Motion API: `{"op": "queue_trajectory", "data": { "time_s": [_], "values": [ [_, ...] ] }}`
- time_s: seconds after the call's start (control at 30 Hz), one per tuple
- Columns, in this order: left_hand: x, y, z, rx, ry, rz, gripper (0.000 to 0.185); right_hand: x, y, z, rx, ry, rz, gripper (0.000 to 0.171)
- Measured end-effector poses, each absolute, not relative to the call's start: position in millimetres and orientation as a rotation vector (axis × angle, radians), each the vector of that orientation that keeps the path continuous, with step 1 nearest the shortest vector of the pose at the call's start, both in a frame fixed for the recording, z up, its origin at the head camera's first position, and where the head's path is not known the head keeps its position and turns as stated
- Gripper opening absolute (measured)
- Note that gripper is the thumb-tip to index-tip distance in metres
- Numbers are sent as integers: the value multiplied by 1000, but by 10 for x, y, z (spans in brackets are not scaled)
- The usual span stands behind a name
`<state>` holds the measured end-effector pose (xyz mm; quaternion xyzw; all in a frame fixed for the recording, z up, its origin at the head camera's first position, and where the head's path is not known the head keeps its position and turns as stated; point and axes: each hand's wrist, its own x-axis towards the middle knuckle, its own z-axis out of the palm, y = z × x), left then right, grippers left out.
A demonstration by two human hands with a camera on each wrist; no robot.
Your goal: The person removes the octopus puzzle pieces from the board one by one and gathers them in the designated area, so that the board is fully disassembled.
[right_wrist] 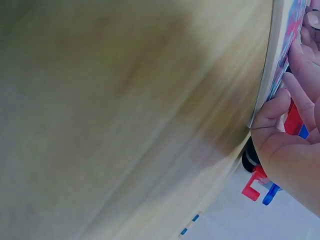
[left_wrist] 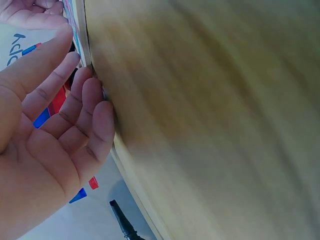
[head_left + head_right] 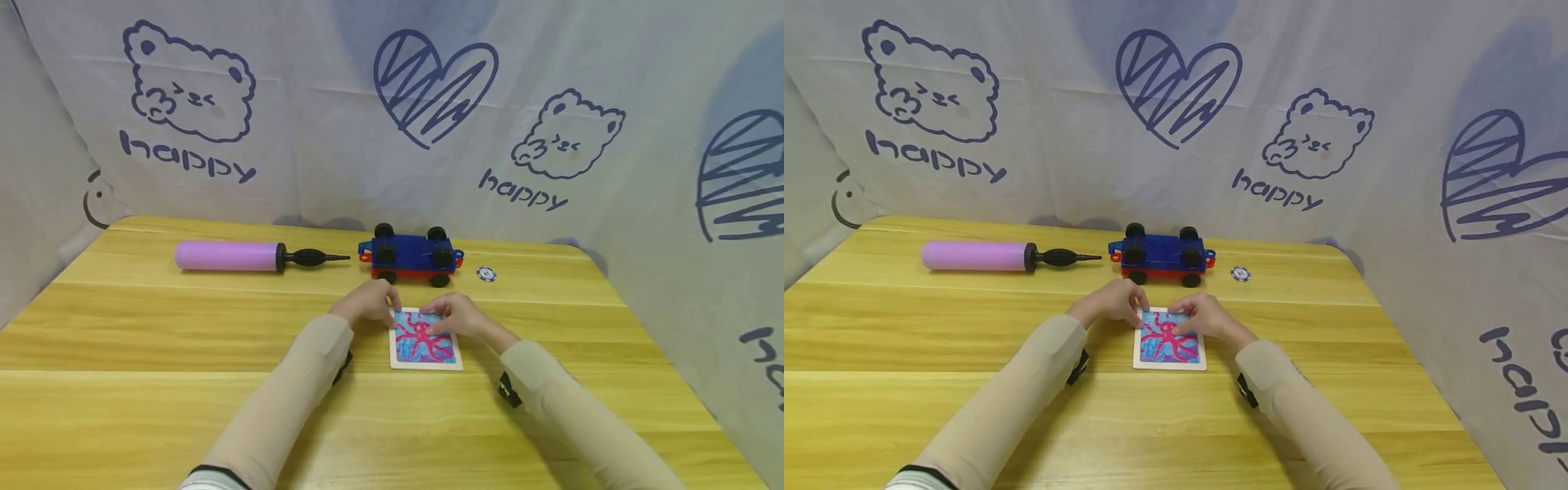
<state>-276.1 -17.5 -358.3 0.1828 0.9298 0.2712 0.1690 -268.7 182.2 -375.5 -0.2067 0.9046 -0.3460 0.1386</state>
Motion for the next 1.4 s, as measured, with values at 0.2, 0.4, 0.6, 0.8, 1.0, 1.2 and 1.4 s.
{"op": "queue_trajectory", "data": {
  "time_s": [0.2,0.4,0.6,0.8,1.0,1.2,1.4],
  "values": [
    [-2759,-160,-3574,519,2645,776,17,-2683,1833,-3757,-593,2622,-999,34],
    [-2749,-149,-3573,498,2638,816,16,-2674,1843,-3757,-624,2628,-1003,34],
    [-2726,-126,-3547,472,2648,797,15,-2668,1842,-3749,-635,2633,-1000,34],
    [-2709,-82,-3505,429,2634,769,17,-2671,1840,-3748,-613,2641,-996,34],
    [-2692,-69,-3456,407,2642,728,19,-2676,1815,-3731,-678,2655,-959,33],
    [-2730,-59,-3485,391,2615,726,18,-2664,1812,-3726,-680,2650,-956,32],
    [-2851,-37,-3607,406,2603,685,23,-2667,1807,-3747,-670,2644,-961,32]
  ]
}}
